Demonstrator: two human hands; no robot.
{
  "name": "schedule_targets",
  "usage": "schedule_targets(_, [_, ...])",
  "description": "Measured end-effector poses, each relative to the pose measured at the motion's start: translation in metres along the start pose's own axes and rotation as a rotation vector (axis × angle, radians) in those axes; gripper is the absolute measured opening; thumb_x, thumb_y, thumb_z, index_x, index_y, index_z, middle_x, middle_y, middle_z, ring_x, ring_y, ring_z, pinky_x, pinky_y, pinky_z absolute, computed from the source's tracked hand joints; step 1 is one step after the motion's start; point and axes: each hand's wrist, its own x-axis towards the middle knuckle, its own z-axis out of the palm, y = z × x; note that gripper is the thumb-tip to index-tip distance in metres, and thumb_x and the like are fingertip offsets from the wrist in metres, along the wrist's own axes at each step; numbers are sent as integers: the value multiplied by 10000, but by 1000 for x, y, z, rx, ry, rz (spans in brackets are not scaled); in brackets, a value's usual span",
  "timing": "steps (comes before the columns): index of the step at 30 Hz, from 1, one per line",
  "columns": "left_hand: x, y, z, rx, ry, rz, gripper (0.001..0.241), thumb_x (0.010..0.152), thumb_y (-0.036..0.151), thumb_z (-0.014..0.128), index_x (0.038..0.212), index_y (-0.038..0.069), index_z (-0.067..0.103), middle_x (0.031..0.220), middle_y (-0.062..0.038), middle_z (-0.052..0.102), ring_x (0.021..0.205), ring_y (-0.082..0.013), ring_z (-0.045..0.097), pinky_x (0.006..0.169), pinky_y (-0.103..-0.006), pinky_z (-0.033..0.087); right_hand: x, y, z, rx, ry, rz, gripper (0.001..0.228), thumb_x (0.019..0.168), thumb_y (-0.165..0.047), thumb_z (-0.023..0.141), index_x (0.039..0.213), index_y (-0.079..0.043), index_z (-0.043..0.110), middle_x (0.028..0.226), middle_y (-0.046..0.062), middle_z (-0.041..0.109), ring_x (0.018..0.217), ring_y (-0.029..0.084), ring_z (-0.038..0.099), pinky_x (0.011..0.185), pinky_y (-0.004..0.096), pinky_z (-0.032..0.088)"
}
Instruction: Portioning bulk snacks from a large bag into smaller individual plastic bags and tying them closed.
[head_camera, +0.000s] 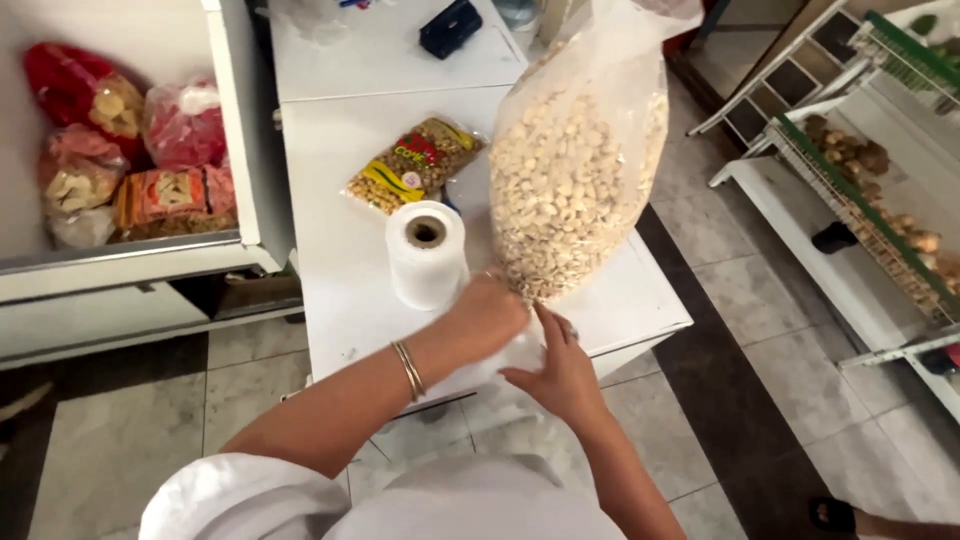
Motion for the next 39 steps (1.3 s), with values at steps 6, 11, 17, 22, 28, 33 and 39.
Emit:
schedule_targets(6, [-15, 2, -30, -225, 13, 56, 448, 874, 321, 919, 1266, 135, 808, 915, -139, 821, 952, -411, 799, 786, -596, 583, 23, 70, 79, 271, 149, 141, 431, 865, -136, 935, 1287, -80, 862, 1138, 192, 875, 1191, 472, 795, 1018, 575, 638])
schedule_targets(11, [-7, -60, -87, -109, -234, -60, 965, 731, 297, 1078, 1597, 127, 690, 1392, -208, 826, 1538, -502, 596, 1033, -697, 599, -4, 63, 34, 269, 300, 100, 317, 988, -137, 860, 1302, -102, 889, 1179, 246, 874, 1249, 506, 786, 1126, 594, 595])
schedule_targets(17, [-3, -106, 29, 100, -324, -283, 403, 927, 430, 937, 1257, 208, 874, 1336, -91, 813, 1480, -371, 613, 1230, -866, 363, -23, 93, 16, 465, 303, 375, 348, 1104, -221, 757, 1365, -6, 839, 1266, 275, 852, 1279, 475, 778, 1138, 661, 553])
schedule_targets(22, [-1, -122, 17, 76, -479, -372, 443, 991, 458, 866, 1403, 298, 834, 1550, -10, 757, 1640, -290, 506, 1270, -834, 359, -31, 109, 18, 502, 318, 541, 280, 1136, -181, 693, 1341, -108, 868, 1292, 185, 859, 1243, 352, 790, 1138, 551, 570])
schedule_targets(28, [-11, -143, 25, 64, -452, -394, 253, 1047, 311, 804, 1276, 241, 887, 1378, -36, 835, 1537, -277, 617, 1342, -814, 275, -36, 92, 10, 571, 337, 647, 386, 1126, -229, 689, 1436, -48, 831, 1381, 226, 828, 1289, 387, 757, 1150, 575, 544])
schedule_targets(33, [1, -147, 16, 78, -471, -358, 176, 1022, 370, 790, 1076, 246, 901, 1159, -19, 830, 1343, -365, 671, 1281, -955, 291, -39, 60, -17, 577, 315, 802, 329, 1032, -306, 744, 1275, -104, 836, 1015, 42, 759, 918, 179, 657, 788, 377, 504])
schedule_targets(39, [8, -127, 7, 222, -533, -348, 193, 1004, 300, 784, 1128, 208, 898, 1060, 4, 844, 1191, -321, 683, 1256, -914, 369, -80, 101, 13, 314, 214, 304, 374, 1009, -357, 679, 1257, -133, 846, 1201, 72, 867, 1128, 290, 799, 982, 424, 568])
